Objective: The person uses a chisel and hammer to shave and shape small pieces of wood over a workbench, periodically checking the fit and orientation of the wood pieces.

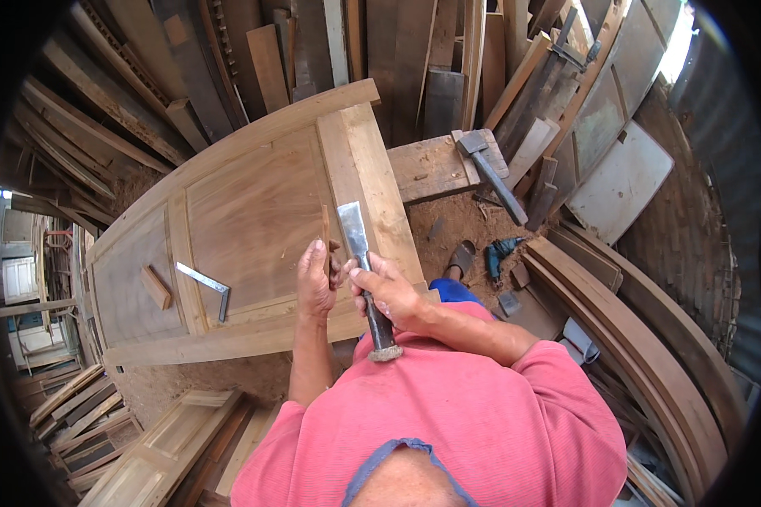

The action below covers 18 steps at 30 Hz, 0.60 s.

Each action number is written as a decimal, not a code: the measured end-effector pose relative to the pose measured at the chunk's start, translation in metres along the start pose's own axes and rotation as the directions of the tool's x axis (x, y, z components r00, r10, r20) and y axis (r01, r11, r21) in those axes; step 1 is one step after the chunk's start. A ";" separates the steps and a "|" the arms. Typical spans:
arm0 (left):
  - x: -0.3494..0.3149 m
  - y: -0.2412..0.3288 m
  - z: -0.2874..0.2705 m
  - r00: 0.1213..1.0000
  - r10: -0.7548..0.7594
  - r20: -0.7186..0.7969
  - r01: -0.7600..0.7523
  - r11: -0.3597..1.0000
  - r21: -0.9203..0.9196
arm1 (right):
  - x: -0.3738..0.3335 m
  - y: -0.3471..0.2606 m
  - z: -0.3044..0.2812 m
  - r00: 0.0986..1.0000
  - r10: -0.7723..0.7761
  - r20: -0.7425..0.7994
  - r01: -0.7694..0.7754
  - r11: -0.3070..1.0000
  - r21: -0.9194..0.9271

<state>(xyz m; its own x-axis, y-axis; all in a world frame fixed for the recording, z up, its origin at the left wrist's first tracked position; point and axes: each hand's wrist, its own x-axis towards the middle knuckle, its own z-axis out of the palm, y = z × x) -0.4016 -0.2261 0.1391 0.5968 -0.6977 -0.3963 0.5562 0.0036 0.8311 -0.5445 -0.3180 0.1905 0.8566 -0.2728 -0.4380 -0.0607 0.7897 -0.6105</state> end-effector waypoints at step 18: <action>-0.006 -0.013 0.050 0.959 -0.110 0.262 -0.020 0.893 0.450 | 0.010 -0.045 -0.058 0.932 -0.284 -0.223 0.220 0.936 -0.275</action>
<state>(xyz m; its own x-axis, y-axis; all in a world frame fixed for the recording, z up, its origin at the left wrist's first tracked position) -0.4415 -0.2575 0.1506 0.3596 -0.8569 -0.3694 0.2246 -0.3047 0.9256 -0.5625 -0.3880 0.1752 0.7016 -0.6015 -0.3820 -0.0098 0.5279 -0.8492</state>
